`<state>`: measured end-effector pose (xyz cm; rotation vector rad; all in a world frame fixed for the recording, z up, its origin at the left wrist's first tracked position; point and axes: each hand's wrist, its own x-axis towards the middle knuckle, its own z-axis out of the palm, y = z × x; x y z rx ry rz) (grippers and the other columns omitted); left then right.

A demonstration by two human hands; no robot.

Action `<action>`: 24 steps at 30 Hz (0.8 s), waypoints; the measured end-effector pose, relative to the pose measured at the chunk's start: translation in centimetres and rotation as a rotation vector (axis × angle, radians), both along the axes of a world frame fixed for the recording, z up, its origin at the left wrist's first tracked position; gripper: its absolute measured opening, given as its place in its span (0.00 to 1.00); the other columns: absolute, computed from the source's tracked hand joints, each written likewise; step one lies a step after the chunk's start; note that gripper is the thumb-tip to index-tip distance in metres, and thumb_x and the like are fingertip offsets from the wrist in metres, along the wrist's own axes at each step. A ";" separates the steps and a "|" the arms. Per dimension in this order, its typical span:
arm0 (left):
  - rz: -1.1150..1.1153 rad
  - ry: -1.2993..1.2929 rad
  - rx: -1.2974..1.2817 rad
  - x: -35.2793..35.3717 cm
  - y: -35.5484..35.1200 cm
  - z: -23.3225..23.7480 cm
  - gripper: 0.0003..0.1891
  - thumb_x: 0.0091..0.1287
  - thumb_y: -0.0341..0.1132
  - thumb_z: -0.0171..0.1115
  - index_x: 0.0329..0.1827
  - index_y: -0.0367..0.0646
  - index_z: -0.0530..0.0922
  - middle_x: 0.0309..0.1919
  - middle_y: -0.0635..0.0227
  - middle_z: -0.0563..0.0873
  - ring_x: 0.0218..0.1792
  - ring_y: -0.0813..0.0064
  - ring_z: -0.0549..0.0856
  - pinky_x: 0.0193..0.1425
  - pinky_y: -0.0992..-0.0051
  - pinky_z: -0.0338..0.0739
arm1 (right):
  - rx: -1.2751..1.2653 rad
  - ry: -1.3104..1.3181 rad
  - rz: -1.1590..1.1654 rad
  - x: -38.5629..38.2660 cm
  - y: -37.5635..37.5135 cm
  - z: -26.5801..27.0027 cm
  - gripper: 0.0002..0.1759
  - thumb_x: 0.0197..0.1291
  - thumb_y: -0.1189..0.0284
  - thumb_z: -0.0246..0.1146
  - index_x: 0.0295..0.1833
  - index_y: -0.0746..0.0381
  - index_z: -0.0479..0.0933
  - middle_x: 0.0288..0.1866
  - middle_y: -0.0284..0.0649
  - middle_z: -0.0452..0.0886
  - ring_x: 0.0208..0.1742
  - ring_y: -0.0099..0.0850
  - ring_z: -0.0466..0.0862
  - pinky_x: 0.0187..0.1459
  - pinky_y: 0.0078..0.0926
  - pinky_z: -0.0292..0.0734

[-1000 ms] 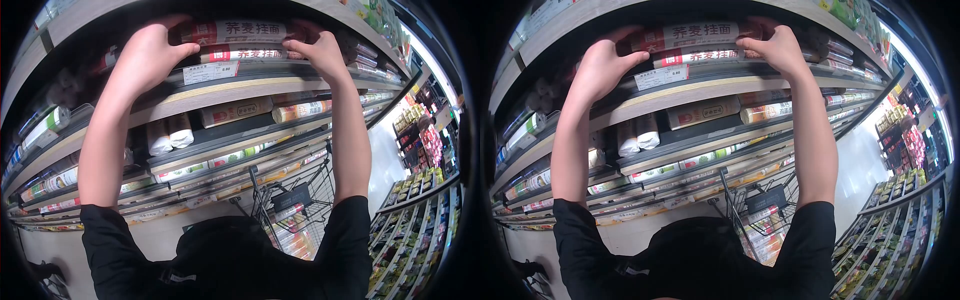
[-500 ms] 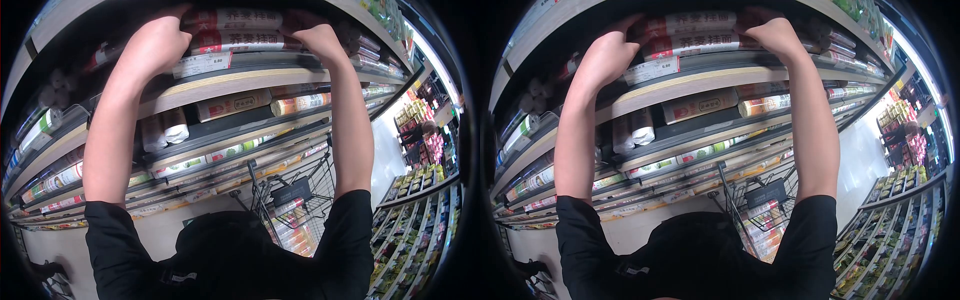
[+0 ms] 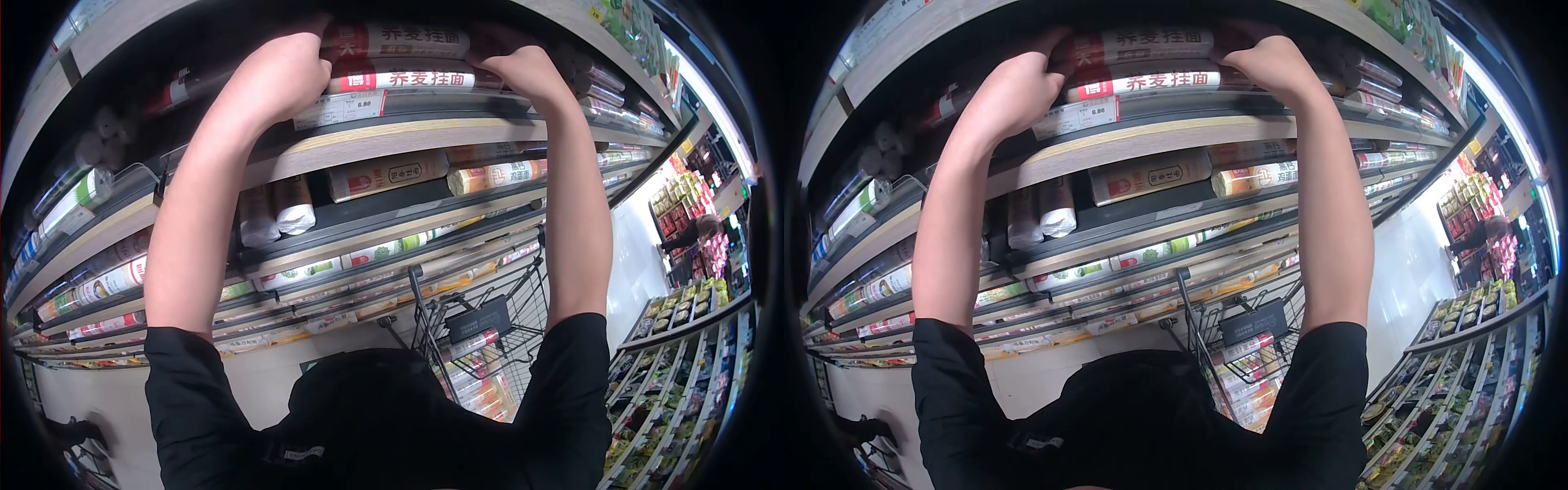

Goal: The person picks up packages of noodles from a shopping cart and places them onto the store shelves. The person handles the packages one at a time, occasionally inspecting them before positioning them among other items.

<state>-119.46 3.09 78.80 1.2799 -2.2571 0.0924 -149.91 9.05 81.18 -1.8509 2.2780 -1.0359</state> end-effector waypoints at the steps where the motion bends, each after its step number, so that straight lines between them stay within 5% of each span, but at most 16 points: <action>1: 0.010 -0.017 0.006 -0.1 -0.1 -0.1 0.34 0.71 0.33 0.54 0.83 0.48 0.65 0.55 0.36 0.86 0.60 0.44 0.85 0.68 0.57 0.78 | -0.028 -0.008 0.020 0.0 0.1 -0.2 0.21 0.58 0.63 0.70 0.47 0.70 0.89 0.33 0.49 0.88 0.37 0.33 0.85 0.46 0.32 0.80; 9: 0.033 -0.021 0.046 -0.8 -0.6 0.1 0.33 0.69 0.35 0.56 0.81 0.47 0.68 0.54 0.35 0.86 0.59 0.43 0.86 0.68 0.57 0.78 | -0.020 0.032 -0.007 0.0 -0.2 -0.5 0.22 0.57 0.61 0.68 0.41 0.72 0.88 0.33 0.51 0.88 0.38 0.35 0.87 0.45 0.34 0.80; 13: 0.072 -0.056 0.087 -0.9 0.8 1.0 0.28 0.71 0.42 0.58 0.70 0.36 0.78 0.50 0.35 0.87 0.55 0.42 0.88 0.64 0.58 0.80 | -0.034 0.031 0.019 0.3 0.0 -0.6 0.23 0.56 0.58 0.68 0.35 0.72 0.88 0.34 0.51 0.89 0.40 0.36 0.89 0.46 0.33 0.81; 14: 0.079 -0.062 0.107 -0.7 1.2 1.3 0.27 0.71 0.45 0.59 0.66 0.33 0.80 0.49 0.34 0.87 0.54 0.42 0.88 0.63 0.58 0.81 | -0.039 -0.005 0.103 -0.6 -0.4 -1.0 0.22 0.62 0.59 0.69 0.29 0.69 0.85 0.20 0.38 0.78 0.27 0.26 0.77 0.34 0.30 0.73; 15: 0.083 -0.072 0.131 -0.8 1.9 1.6 0.27 0.71 0.47 0.60 0.61 0.30 0.82 0.48 0.34 0.87 0.53 0.41 0.88 0.62 0.58 0.81 | 0.012 -0.046 0.080 -2.5 -1.1 -1.6 0.20 0.64 0.59 0.68 0.36 0.68 0.87 0.25 0.35 0.82 0.31 0.23 0.79 0.36 0.26 0.74; 16: 0.079 -0.064 0.071 -0.8 3.4 1.4 0.25 0.72 0.48 0.58 0.46 0.28 0.86 0.40 0.40 0.89 0.44 0.46 0.90 0.55 0.53 0.83 | -0.146 -0.064 0.104 -1.0 0.8 -1.6 0.18 0.67 0.62 0.67 0.44 0.69 0.84 0.31 0.38 0.85 0.33 0.26 0.83 0.40 0.27 0.78; 18: 0.073 0.124 -0.506 -0.7 4.1 -2.4 0.25 0.74 0.48 0.63 0.58 0.31 0.82 0.46 0.41 0.88 0.49 0.48 0.89 0.57 0.59 0.81 | -0.491 -0.242 0.218 1.2 4.1 -3.7 0.21 0.70 0.66 0.67 0.58 0.73 0.78 0.46 0.45 0.87 0.42 0.32 0.88 0.50 0.31 0.84; 19: -0.149 0.274 -0.688 -1.2 5.1 -3.8 0.14 0.69 0.37 0.64 0.49 0.35 0.85 0.43 0.49 0.90 0.48 0.50 0.89 0.56 0.57 0.82 | -0.664 -0.003 0.183 -0.4 4.7 -5.6 0.20 0.70 0.68 0.67 0.59 0.72 0.79 0.53 0.47 0.86 0.49 0.32 0.87 0.54 0.31 0.83; 21: -0.517 0.571 -0.600 -3.6 7.5 -7.9 0.09 0.65 0.29 0.67 0.47 0.38 0.85 0.45 0.55 0.89 0.49 0.51 0.88 0.56 0.59 0.82 | -0.596 -0.199 0.131 -1.3 8.4 -9.3 0.20 0.70 0.68 0.67 0.60 0.71 0.80 0.53 0.46 0.86 0.52 0.31 0.85 0.55 0.31 0.81; 24: -0.856 0.388 -0.132 -7.5 10.7 -17.9 0.10 0.63 0.27 0.67 0.48 0.40 0.85 0.46 0.58 0.88 0.47 0.53 0.88 0.54 0.60 0.83 | -0.588 -0.322 -0.049 -4.7 12.9 -17.4 0.19 0.66 0.63 0.68 0.52 0.68 0.84 0.42 0.39 0.86 0.44 0.27 0.83 0.48 0.27 0.77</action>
